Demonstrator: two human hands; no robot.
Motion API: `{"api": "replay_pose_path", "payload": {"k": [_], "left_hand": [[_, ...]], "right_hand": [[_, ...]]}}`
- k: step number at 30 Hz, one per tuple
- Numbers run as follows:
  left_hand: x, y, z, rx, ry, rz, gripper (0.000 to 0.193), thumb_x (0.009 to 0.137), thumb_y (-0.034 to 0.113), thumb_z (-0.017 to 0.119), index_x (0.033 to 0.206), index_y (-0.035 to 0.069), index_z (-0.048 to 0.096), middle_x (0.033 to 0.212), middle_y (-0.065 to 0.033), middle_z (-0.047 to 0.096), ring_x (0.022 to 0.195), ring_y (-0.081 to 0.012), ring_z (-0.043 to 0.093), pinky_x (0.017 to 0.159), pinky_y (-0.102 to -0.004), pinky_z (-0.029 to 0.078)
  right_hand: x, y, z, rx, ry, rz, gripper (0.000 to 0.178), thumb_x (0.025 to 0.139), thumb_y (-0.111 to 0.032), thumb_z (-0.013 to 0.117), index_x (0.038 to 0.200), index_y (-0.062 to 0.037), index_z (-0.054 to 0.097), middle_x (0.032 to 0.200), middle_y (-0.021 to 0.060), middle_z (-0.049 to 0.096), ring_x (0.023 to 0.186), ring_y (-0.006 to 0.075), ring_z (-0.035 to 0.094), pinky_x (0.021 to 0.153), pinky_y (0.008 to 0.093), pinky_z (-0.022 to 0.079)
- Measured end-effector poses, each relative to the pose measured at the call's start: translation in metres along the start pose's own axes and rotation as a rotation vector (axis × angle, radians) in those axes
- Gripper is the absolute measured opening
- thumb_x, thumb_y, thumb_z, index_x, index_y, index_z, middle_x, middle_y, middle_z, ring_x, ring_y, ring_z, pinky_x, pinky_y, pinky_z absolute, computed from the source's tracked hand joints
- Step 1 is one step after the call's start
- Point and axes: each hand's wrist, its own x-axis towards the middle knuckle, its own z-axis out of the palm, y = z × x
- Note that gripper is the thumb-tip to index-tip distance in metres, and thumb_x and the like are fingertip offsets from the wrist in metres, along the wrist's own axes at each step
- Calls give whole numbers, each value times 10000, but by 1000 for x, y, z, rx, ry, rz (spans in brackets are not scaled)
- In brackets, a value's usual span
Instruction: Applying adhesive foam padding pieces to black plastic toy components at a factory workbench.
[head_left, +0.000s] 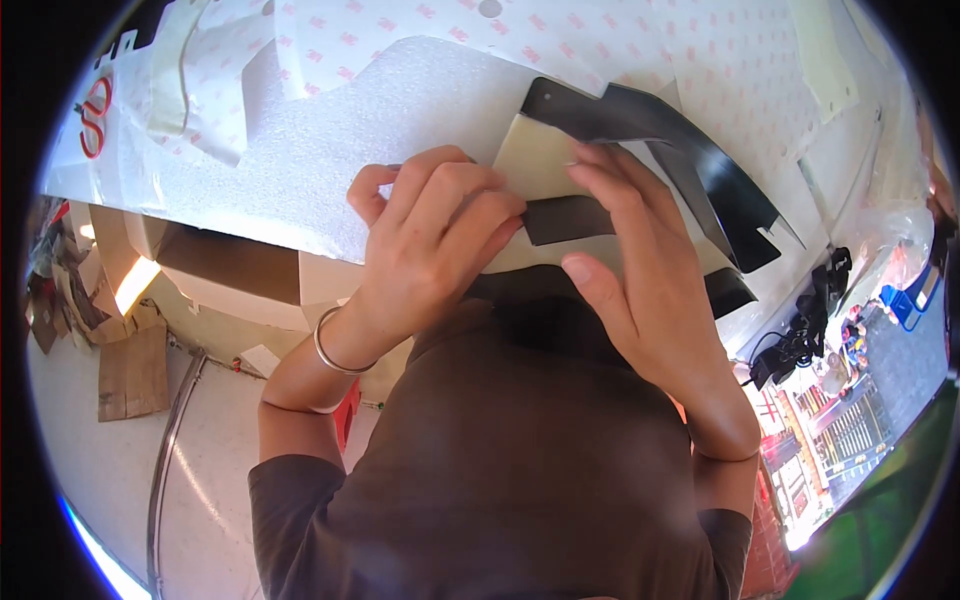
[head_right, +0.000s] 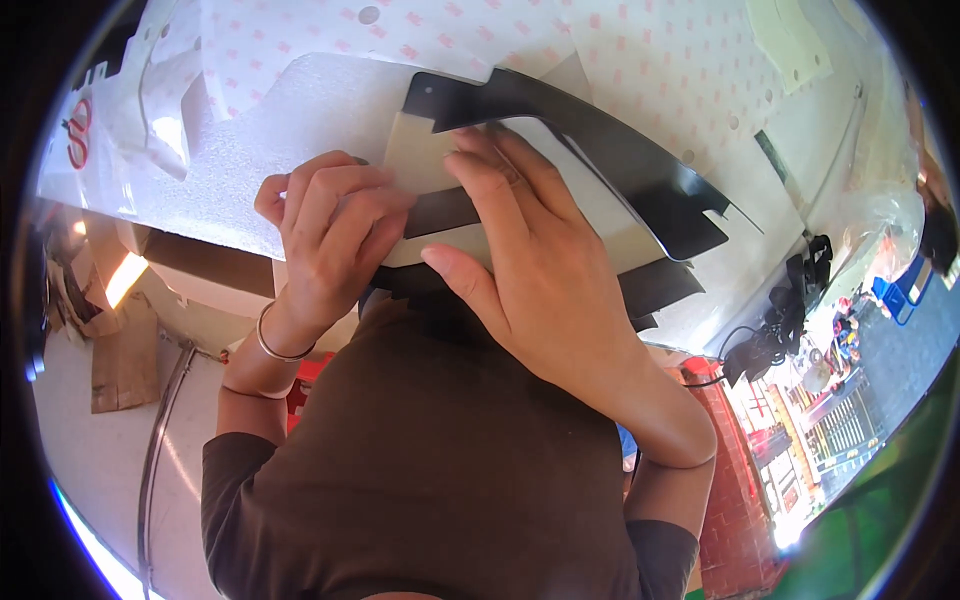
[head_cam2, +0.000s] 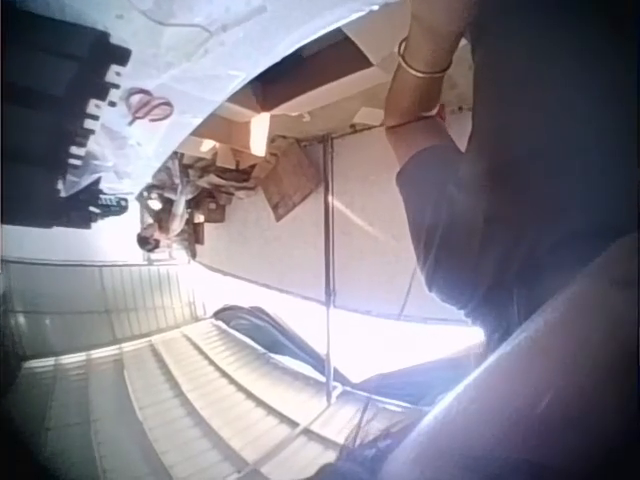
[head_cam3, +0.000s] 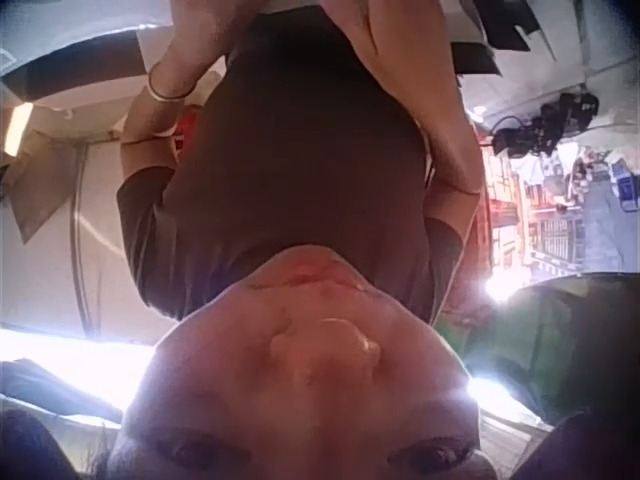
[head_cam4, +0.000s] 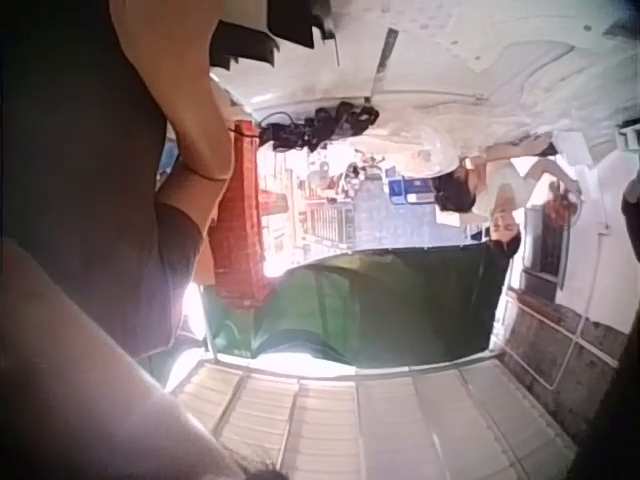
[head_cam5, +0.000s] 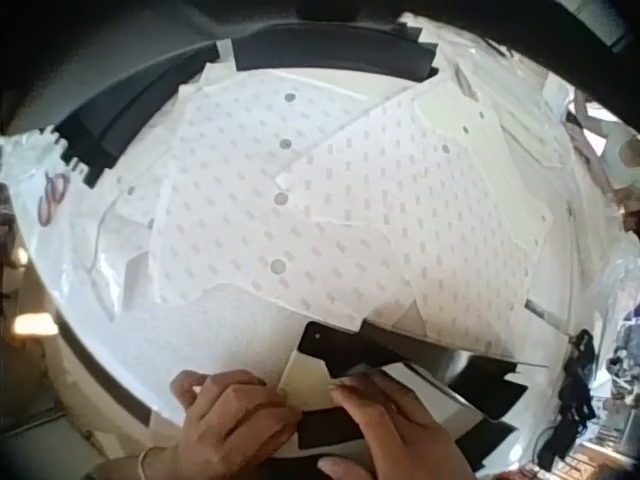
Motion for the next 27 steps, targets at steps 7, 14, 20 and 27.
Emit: {"api": "replay_pose_path", "payload": {"k": [7, 14, 20, 27], "left_hand": [[-8, -4, 2, -23, 45, -16, 220, 659, 199, 745, 821, 171, 598, 851, 31, 518, 849, -153, 537, 765, -355, 244], [-3, 1, -3, 13, -28, -129, 253, 648, 230, 742, 779, 168, 534, 852, 25, 509, 879, -172, 501, 726, -379, 226], [-13, 4, -13, -2, -18, -171, 248, 670, 214, 738, 774, 168, 517, 859, 31, 528, 872, -183, 502, 713, -380, 220], [-9, 1, -15, -11, -106, -148, 458, 715, 271, 723, 1129, 147, 571, 1119, 9, 522, 979, -195, 472, 813, -368, 275]], "right_hand": [[19, -2, -5, -19, -146, -79, 418, 916, -266, 537, 1247, -20, 471, 1285, 142, 532, 1219, 361, 435, 1000, 411, 367], [20, -8, 12, -115, -8, -114, 389, 865, -249, 613, 1162, -27, 496, 1118, 112, 615, 1060, 319, 522, 861, 397, 426], [25, -13, 2, -101, -72, -134, 260, 888, -198, 563, 1082, -26, 567, 1064, 120, 639, 1034, 284, 538, 885, 381, 395], [23, -11, -8, 414, -193, 331, 244, 950, -156, 448, 1031, 18, 598, 919, 120, 644, 890, 226, 611, 812, 297, 449]]}}
